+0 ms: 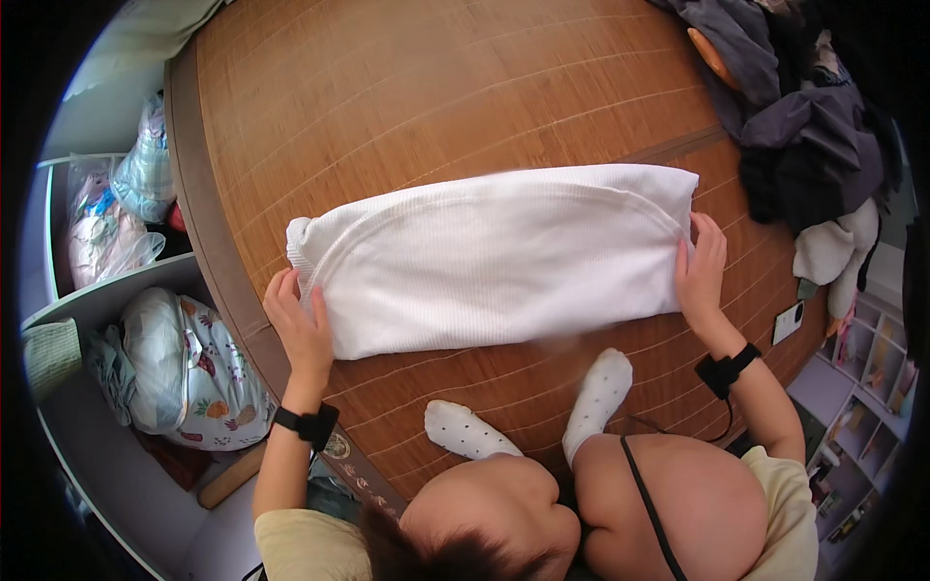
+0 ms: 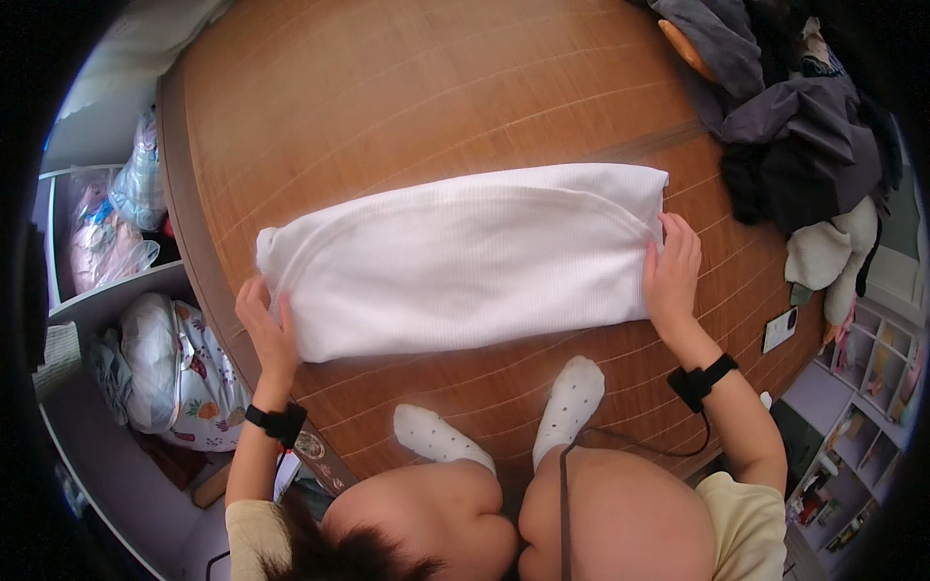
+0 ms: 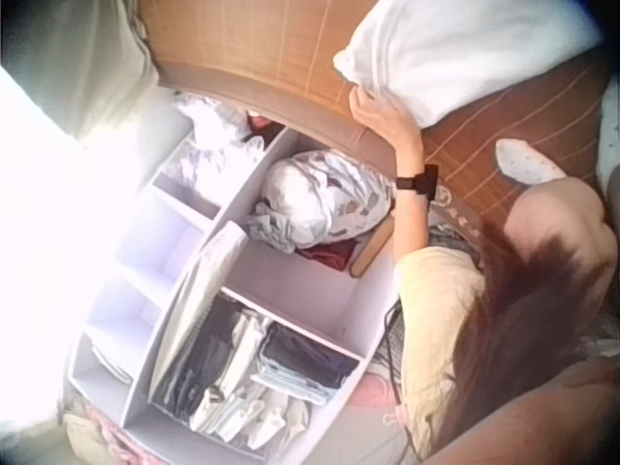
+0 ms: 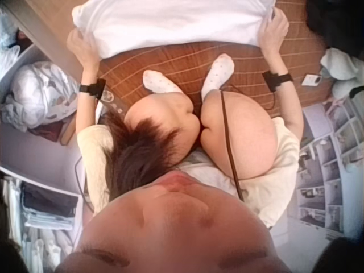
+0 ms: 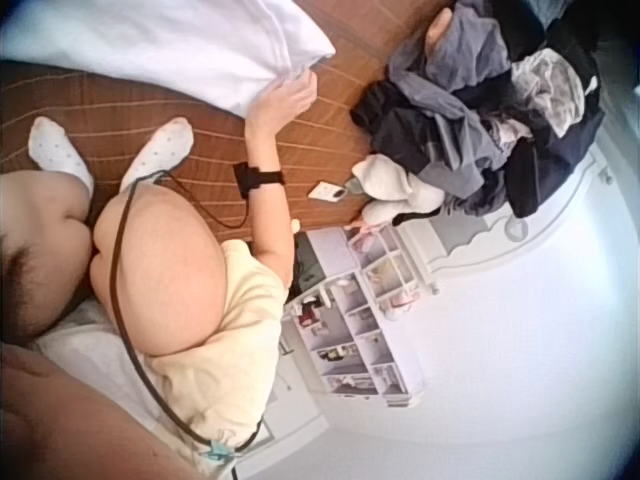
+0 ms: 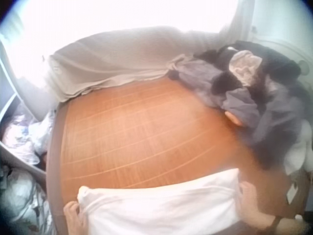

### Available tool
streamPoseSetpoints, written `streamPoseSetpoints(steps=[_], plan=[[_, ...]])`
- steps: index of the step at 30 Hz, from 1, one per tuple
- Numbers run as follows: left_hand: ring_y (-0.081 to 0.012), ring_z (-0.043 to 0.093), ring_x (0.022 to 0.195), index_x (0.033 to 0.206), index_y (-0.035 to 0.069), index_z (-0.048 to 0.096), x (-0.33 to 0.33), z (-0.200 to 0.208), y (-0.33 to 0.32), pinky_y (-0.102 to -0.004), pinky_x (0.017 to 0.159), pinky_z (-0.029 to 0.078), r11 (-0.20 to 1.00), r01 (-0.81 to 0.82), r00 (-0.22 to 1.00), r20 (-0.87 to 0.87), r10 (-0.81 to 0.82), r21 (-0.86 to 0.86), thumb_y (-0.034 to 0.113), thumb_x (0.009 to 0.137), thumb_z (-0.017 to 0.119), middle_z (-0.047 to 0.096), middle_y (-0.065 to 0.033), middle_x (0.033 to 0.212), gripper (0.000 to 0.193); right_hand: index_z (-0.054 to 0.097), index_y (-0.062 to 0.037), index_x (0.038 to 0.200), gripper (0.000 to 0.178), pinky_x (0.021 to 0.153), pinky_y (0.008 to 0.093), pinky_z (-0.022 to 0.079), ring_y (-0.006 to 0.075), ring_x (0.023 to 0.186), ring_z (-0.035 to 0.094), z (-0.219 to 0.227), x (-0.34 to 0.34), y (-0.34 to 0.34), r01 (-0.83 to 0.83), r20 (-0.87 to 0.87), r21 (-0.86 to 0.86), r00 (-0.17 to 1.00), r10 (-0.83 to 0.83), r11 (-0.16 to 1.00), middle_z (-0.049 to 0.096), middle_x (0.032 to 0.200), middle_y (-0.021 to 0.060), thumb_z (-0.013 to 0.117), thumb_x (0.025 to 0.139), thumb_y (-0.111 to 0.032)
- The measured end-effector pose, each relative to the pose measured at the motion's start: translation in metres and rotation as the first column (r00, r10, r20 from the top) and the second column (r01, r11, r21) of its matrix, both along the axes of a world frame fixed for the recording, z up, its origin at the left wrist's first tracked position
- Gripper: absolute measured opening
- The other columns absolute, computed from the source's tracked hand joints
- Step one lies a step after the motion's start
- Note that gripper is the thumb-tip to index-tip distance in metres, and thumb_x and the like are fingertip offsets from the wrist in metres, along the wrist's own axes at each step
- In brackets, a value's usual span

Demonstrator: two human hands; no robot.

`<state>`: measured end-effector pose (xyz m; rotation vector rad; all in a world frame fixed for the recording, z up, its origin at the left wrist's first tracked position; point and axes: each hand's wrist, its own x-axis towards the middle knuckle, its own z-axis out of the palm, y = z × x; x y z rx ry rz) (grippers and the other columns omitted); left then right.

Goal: Folding various items of clothing and placing them in a closet.

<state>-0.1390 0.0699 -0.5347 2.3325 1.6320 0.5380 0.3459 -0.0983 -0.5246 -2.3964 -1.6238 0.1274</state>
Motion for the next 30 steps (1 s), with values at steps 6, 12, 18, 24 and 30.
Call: streamPoseSetpoints(steps=[6,12,18,24,30], plan=[[-0.0358,0.026,0.135,0.133,0.007,0.043,0.095,0.035,-0.019,-0.0507,0.109,0.020,0.851,0.521,0.852,-0.015,-0.523,-0.056,0.022,0.080,0.065,0.032,-0.0161,0.145,0.059,0.044,-0.0111,0.134,0.060,0.107,0.0636,0.010,0.0396,0.134,0.026,-0.001,-0.099,0.040,-0.408,-0.079,0.210,0.898,0.432,0.888,0.034,0.141,0.0186,0.064,0.078,-0.017],[-0.0282,0.023,0.138,0.133,0.011,0.045,0.164,-0.009,-0.011,-0.0552,0.111,0.014,0.816,0.576,0.766,-0.322,-0.557,-0.042,0.036,0.080,0.061,0.034,-0.0123,0.145,0.061,0.037,-0.0153,0.140,0.070,0.105,0.0639,0.012,0.0347,0.138,0.022,-0.031,-0.166,0.104,-0.447,0.085,0.069,0.893,0.441,0.892,0.029,0.147,0.0127,0.064,0.078,-0.030],[-0.0257,0.023,0.139,0.131,0.008,0.045,0.173,-0.020,0.012,-0.0570,0.110,0.013,0.853,0.522,0.821,-0.281,-0.498,0.013,0.038,0.080,0.059,0.035,-0.0130,0.144,0.061,0.033,-0.0163,0.142,0.067,0.107,0.0603,0.014,0.0303,0.137,0.025,-0.034,-0.146,0.140,-0.516,0.033,0.122,0.856,0.516,0.848,0.034,0.146,0.0093,0.058,0.082,-0.030],[-0.0281,0.023,0.138,0.135,0.006,0.038,0.178,-0.011,0.042,-0.0567,0.109,0.014,0.885,0.465,0.875,-0.172,-0.453,0.033,0.036,0.083,0.060,0.031,-0.0172,0.145,0.064,0.034,-0.0189,0.142,0.059,0.108,0.0564,0.017,0.0289,0.136,0.027,-0.025,-0.132,0.183,-0.627,0.083,0.179,0.777,0.624,0.758,0.037,0.144,0.0073,0.053,0.088,-0.035],[-0.0342,0.029,0.134,0.136,0.002,0.036,0.121,0.023,0.036,-0.0545,0.108,0.019,0.977,0.206,0.967,-0.165,-0.194,0.057,0.030,0.085,0.061,0.035,-0.0209,0.141,0.064,0.031,-0.0070,0.141,0.065,0.107,0.0591,0.017,0.0336,0.137,0.024,0.009,-0.160,0.153,-0.441,-0.091,0.238,0.877,0.472,0.865,0.026,0.148,0.0156,0.057,0.087,-0.031]])
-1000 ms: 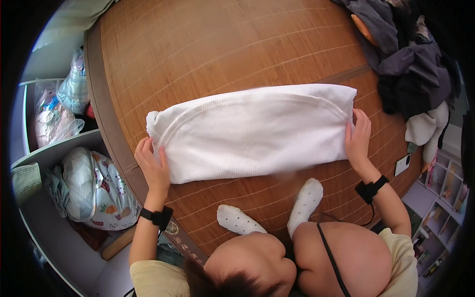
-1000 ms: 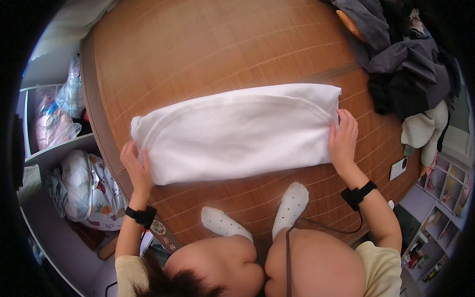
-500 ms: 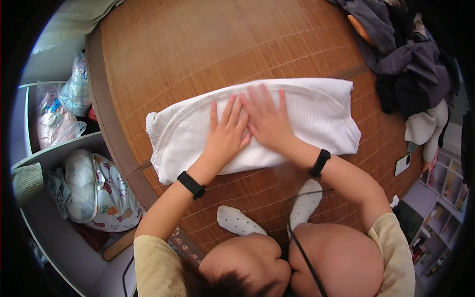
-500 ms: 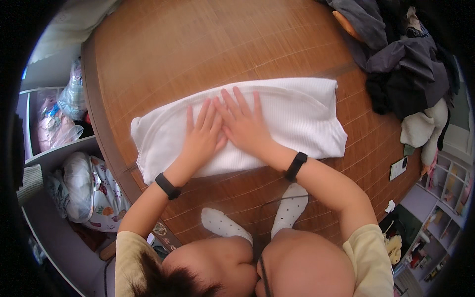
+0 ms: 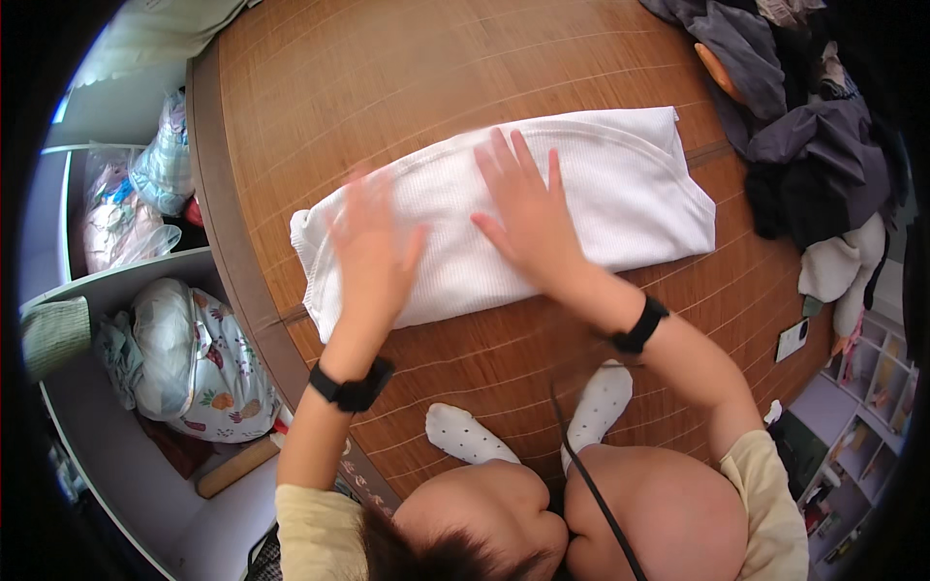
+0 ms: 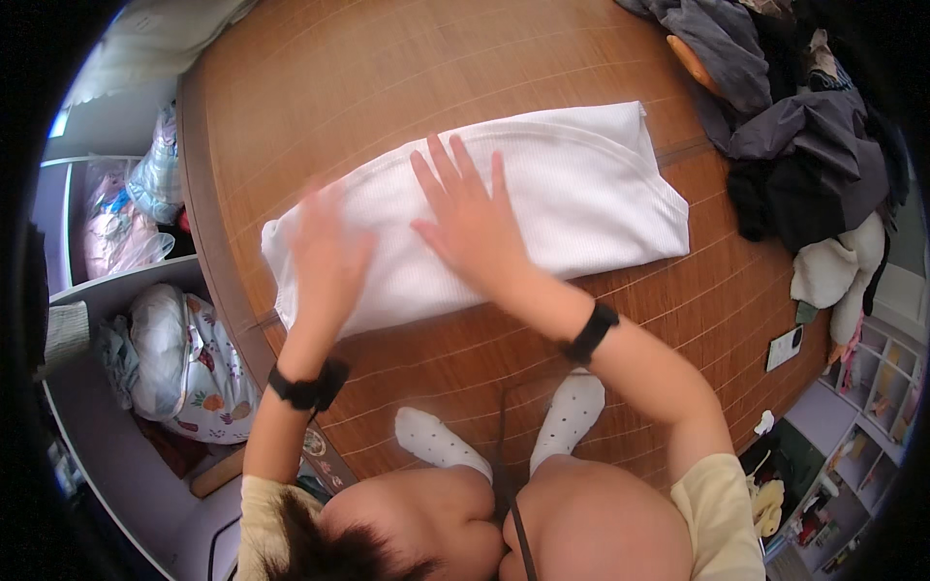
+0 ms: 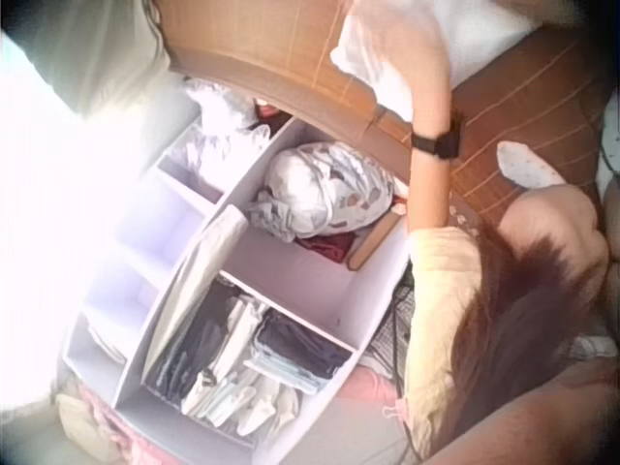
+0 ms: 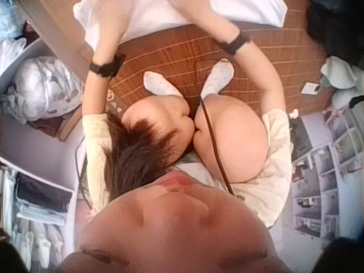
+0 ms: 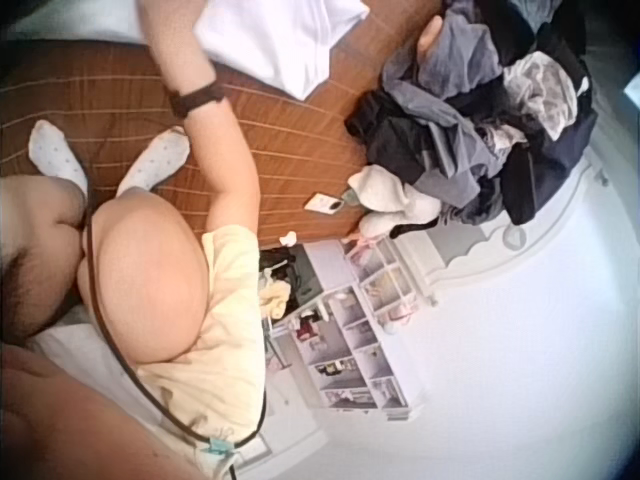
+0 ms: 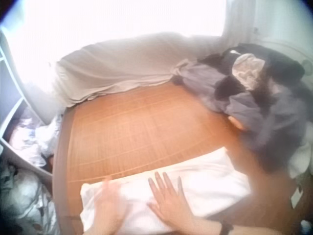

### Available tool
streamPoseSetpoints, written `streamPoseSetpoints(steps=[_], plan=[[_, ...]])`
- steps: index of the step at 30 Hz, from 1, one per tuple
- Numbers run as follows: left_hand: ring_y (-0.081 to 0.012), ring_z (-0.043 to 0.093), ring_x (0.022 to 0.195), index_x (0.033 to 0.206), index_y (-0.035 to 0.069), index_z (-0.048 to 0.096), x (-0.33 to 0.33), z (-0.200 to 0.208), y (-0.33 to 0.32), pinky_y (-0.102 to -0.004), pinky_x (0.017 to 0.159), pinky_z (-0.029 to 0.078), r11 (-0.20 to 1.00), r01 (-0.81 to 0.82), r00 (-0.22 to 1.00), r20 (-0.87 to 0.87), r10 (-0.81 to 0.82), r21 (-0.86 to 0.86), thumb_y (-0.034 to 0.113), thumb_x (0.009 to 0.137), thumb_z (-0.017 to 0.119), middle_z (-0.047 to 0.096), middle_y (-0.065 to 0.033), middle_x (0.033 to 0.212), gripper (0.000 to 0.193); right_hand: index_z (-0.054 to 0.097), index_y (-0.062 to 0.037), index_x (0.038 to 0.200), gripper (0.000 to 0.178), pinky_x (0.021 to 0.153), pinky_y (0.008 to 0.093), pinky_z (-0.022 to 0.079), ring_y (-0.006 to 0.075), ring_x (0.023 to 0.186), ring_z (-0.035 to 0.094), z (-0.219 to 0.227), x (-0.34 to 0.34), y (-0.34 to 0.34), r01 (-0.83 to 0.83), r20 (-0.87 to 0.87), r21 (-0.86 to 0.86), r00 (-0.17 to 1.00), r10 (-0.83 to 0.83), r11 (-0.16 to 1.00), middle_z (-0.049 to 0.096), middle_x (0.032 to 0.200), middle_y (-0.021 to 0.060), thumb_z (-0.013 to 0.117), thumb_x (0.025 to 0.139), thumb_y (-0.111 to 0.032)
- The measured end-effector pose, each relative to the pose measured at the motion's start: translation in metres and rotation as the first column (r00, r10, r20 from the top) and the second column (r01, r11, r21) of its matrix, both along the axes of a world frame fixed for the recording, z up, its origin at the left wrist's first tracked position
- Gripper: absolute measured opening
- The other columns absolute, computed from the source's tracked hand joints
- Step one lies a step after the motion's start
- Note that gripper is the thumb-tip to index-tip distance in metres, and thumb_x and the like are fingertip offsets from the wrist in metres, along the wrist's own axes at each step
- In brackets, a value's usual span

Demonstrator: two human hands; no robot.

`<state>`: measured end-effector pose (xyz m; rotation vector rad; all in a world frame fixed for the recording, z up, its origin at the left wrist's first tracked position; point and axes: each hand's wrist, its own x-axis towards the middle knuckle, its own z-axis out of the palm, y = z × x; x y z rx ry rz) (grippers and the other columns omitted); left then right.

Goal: Folding various items of clothing and placing them in a closet.

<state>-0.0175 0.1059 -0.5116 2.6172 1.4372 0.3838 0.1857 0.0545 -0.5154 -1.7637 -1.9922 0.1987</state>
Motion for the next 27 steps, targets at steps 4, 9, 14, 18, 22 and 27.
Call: streamPoseSetpoints(steps=[4,9,14,18,22,27], plan=[[-0.0336,0.042,0.123,0.134,-0.004,0.036,-0.086,-0.012,0.005,-0.0401,0.103,0.032,0.890,-0.398,0.877,0.192,0.440,-0.221,0.024,0.088,0.060,0.042,-0.0242,0.133,0.059,0.013,0.0077,0.143,0.070,0.113,0.0416,0.012,0.0383,0.140,0.011,0.007,-0.034,-0.030,-0.090,-0.757,0.180,0.623,0.196,0.980,0.011,0.150,0.0261,0.051,0.089,-0.014],[-0.0179,0.055,0.103,0.131,-0.006,0.037,-0.131,-0.033,-0.002,-0.0294,0.089,0.044,0.646,-0.271,0.673,0.340,0.657,-0.714,0.017,0.085,0.066,0.054,-0.0131,0.119,0.058,0.008,0.0090,0.143,0.069,0.114,0.0398,0.012,0.0385,0.140,0.011,-0.042,-0.053,-0.009,-0.040,-0.789,0.062,0.610,0.074,0.997,0.008,0.150,0.0280,0.048,0.091,-0.013],[-0.0169,0.059,0.092,0.121,-0.008,0.047,-0.130,-0.021,0.010,-0.0284,0.083,0.047,0.517,-0.266,0.696,0.209,0.687,-0.813,0.020,0.082,0.070,0.060,-0.0114,0.108,0.054,0.013,0.0084,0.142,0.065,0.114,0.0399,0.014,0.0383,0.140,0.013,-0.048,-0.056,0.001,0.039,-0.750,0.018,0.662,-0.012,0.999,0.013,0.149,0.0269,0.048,0.091,-0.013],[-0.0170,0.061,0.091,0.121,-0.006,0.048,-0.121,0.005,0.017,-0.0300,0.082,0.048,0.302,-0.081,0.618,0.189,0.763,-0.950,0.018,0.085,0.066,0.060,-0.0111,0.110,0.047,0.016,0.0073,0.142,0.065,0.113,0.0394,0.014,0.0378,0.140,0.014,-0.051,-0.052,0.002,0.001,-0.698,0.042,0.716,0.028,0.999,0.015,0.149,0.0268,0.050,0.091,-0.015],[-0.0180,0.061,0.094,0.124,-0.004,0.047,-0.094,0.055,0.027,-0.0315,0.084,0.048,0.286,0.025,0.613,0.240,0.753,-0.958,0.012,0.084,0.065,0.060,-0.0109,0.111,0.047,0.017,0.0067,0.142,0.069,0.113,0.0402,0.014,0.0362,0.140,0.015,-0.037,-0.045,0.000,-0.033,-0.758,-0.007,0.652,0.016,0.999,0.016,0.149,0.0255,0.054,0.090,-0.020],[-0.0180,0.061,0.095,0.123,-0.002,0.046,-0.021,0.126,0.042,-0.0307,0.081,0.051,0.150,0.220,0.593,0.254,0.764,-0.964,0.006,0.083,0.061,0.060,-0.0109,0.111,0.043,0.009,0.0046,0.145,0.070,0.113,0.0367,0.013,0.0296,0.141,0.015,0.050,-0.032,-0.023,-0.304,-0.962,-0.172,0.257,-0.093,0.937,0.013,0.152,0.0187,0.049,0.094,-0.022]])
